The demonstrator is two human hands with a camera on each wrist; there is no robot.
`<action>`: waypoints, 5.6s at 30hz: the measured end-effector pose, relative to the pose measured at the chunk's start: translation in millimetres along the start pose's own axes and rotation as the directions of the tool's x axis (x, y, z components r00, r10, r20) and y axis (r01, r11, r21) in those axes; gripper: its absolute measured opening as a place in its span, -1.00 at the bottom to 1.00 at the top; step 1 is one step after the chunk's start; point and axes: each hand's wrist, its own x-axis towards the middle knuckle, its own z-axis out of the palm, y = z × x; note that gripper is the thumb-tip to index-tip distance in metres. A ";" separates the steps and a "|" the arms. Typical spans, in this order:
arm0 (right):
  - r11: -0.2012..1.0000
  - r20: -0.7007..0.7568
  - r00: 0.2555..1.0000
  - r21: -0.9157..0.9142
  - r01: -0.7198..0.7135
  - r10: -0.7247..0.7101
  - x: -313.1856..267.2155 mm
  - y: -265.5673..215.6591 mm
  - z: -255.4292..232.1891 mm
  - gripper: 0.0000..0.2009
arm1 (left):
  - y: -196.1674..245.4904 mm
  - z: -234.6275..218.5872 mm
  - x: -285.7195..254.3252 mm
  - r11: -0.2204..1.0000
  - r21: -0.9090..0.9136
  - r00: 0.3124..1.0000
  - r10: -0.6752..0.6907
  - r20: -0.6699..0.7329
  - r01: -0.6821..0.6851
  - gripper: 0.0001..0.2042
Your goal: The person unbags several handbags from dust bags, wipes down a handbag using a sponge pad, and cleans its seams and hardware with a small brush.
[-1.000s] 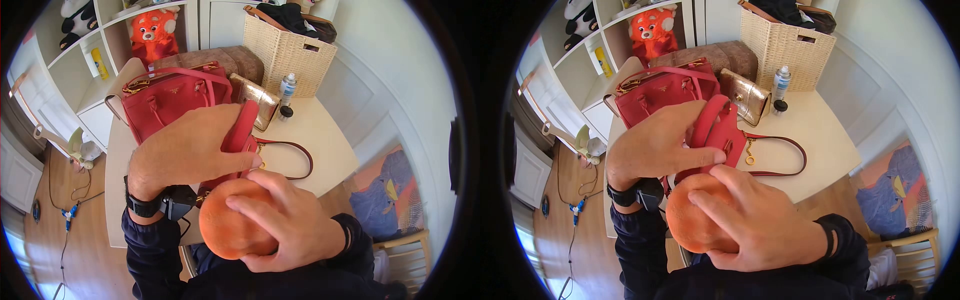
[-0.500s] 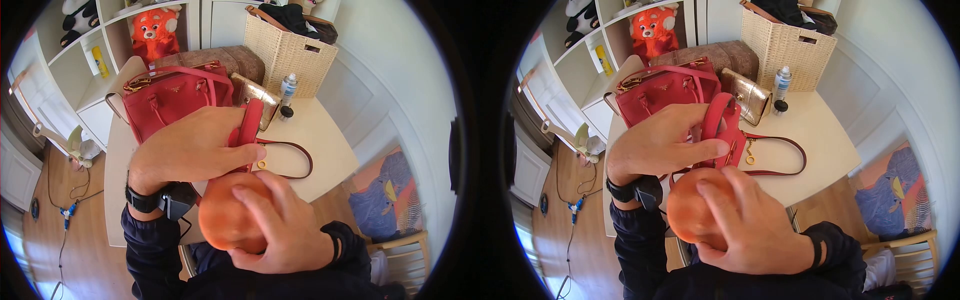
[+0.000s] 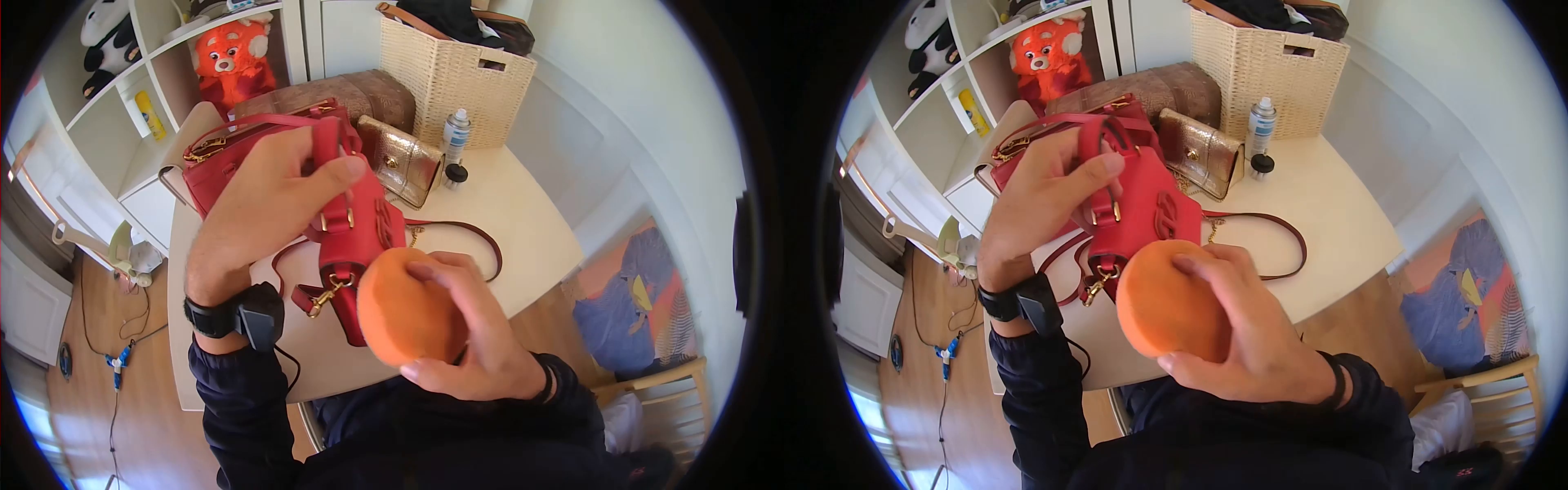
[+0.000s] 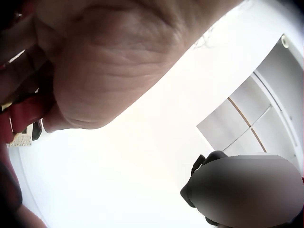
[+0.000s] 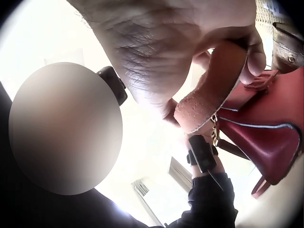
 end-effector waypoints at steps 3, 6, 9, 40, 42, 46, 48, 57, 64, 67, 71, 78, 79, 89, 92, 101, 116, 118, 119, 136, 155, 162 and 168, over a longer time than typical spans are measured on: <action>0.997 0.036 0.997 0.017 -0.075 0.074 1.0 3.9 17.2 -0.13 | -1.2 1.6 2.0 1.000 0.029 0.999 -0.006 -0.032 0.007 -0.74; 0.983 0.122 0.976 -0.047 -0.176 0.181 -7.3 11.2 24.3 -0.15 | -6.2 -0.5 6.2 1.000 0.018 0.999 -0.009 -0.051 0.009 -0.74; 0.972 0.205 0.952 -0.110 -0.210 0.229 -9.0 16.1 20.1 -0.16 | -3.5 -1.0 5.8 1.000 0.004 0.997 -0.024 -0.067 0.025 -0.73; 0.898 0.090 0.925 -0.293 -0.329 0.368 -12.3 59.2 13.1 -0.20 | 4.5 1.0 -0.9 0.995 0.052 0.995 -0.078 -0.055 0.081 -0.72; 0.918 -0.018 0.953 -0.263 -0.298 0.304 -8.2 62.8 11.0 -0.23 | 5.5 2.1 -1.3 0.993 0.049 0.994 -0.102 -0.037 0.104 -0.71; 0.939 0.031 0.946 -0.141 -0.315 0.322 -9.8 59.9 28.6 -0.24 | 2.9 0.0 -5.2 0.991 0.097 0.991 -0.103 0.090 0.094 -0.70; 0.916 0.102 0.951 -0.315 -0.249 0.293 -11.3 56.5 31.6 -0.25 | -2.8 0.9 -5.1 0.992 0.114 0.994 -0.063 0.090 0.053 -0.69; 0.884 0.079 0.947 -0.391 -0.258 0.311 -6.5 39.4 -10.9 -0.25 | -4.7 -8.5 -11.1 0.958 0.246 0.952 0.071 0.297 -0.148 -0.65; 0.916 0.125 0.922 -0.223 -0.334 0.367 -13.6 32.4 -30.0 -0.19 | -1.1 -9.8 -6.2 0.979 0.190 0.922 -0.012 0.387 -0.068 -0.80; 0.940 0.146 0.942 -0.204 -0.272 0.304 -18.6 24.7 -41.9 -0.20 | 10.7 -0.3 -14.2 0.995 0.095 0.973 -0.031 0.229 0.009 -0.79; 0.970 0.063 0.973 -0.118 -0.214 0.222 -29.3 14.3 -51.0 -0.17 | 28.2 12.1 -19.1 0.993 -0.111 0.998 0.033 -0.058 -0.039 -0.75; 0.995 -0.088 0.995 -0.091 -0.046 0.038 -36.7 2.8 -64.9 -0.11 | 37.6 19.2 -29.6 0.961 -0.146 0.920 0.170 -0.352 -0.234 -0.74; 0.995 -0.102 0.995 -0.098 -0.027 0.017 -35.9 0.6 -63.9 -0.10 | 36.7 18.6 -29.4 0.967 -0.134 0.915 0.153 -0.373 -0.216 -0.73; 0.992 -0.179 0.979 -0.097 0.079 -0.096 -20.9 -10.7 -48.4 -0.07 | -3.9 24.1 1.7 0.970 -0.237 0.984 0.008 -0.177 -0.051 -0.67; 0.991 -0.008 0.991 0.030 0.130 -0.130 -12.6 -13.5 -29.8 -0.07 | -2.6 26.5 8.8 0.998 -0.022 0.988 -0.061 -0.140 0.058 -0.67; 0.998 0.040 0.999 0.061 -0.030 0.028 1.7 33.3 15.9 -0.15 | -21.9 23.5 2.5 0.814 0.577 0.971 0.189 -0.145 -0.073 -0.63; 0.966 0.084 0.967 -0.115 -0.231 0.241 -8.1 58.1 -8.9 -0.18 | -11.9 -6.7 1.2 0.764 0.639 0.867 0.252 -0.430 0.095 -0.66; 0.964 0.112 0.960 -0.100 -0.247 0.258 -6.7 55.9 -14.4 -0.18 | -34.5 -18.5 5.0 0.782 0.618 0.859 0.369 -0.355 -0.080 -0.58; 0.964 0.138 0.954 -0.059 -0.259 0.265 -6.4 54.8 -18.3 -0.20 | -37.9 -27.2 4.1 0.785 0.614 0.858 0.367 -0.360 -0.078 -0.58; 0.913 -0.067 0.972 -0.334 -0.236 0.227 124.6 51.2 -87.8 -0.34 | -36.6 -37.2 -4.4 0.803 0.592 0.998 0.052 0.039 -0.065 -0.50; 0.932 -0.059 0.990 -0.336 -0.138 0.125 57.6 25.2 -77.3 -0.28 | -21.2 -25.2 -3.2 0.802 0.593 0.995 -0.098 0.010 0.073 -0.52; 0.956 -0.366 0.930 -0.268 -0.122 0.016 58.1 73.1 -8.4 -0.27 | -19.5 -16.5 -2.4 0.783 0.618 0.995 -0.098 0.018 0.066 -0.48; 0.932 -0.298 0.945 -0.362 0.017 -0.133 56.4 47.7 29.8 -0.21 | -22.7 -20.4 -8.2 0.841 0.540 0.997 -0.018 0.075 -0.025 -0.62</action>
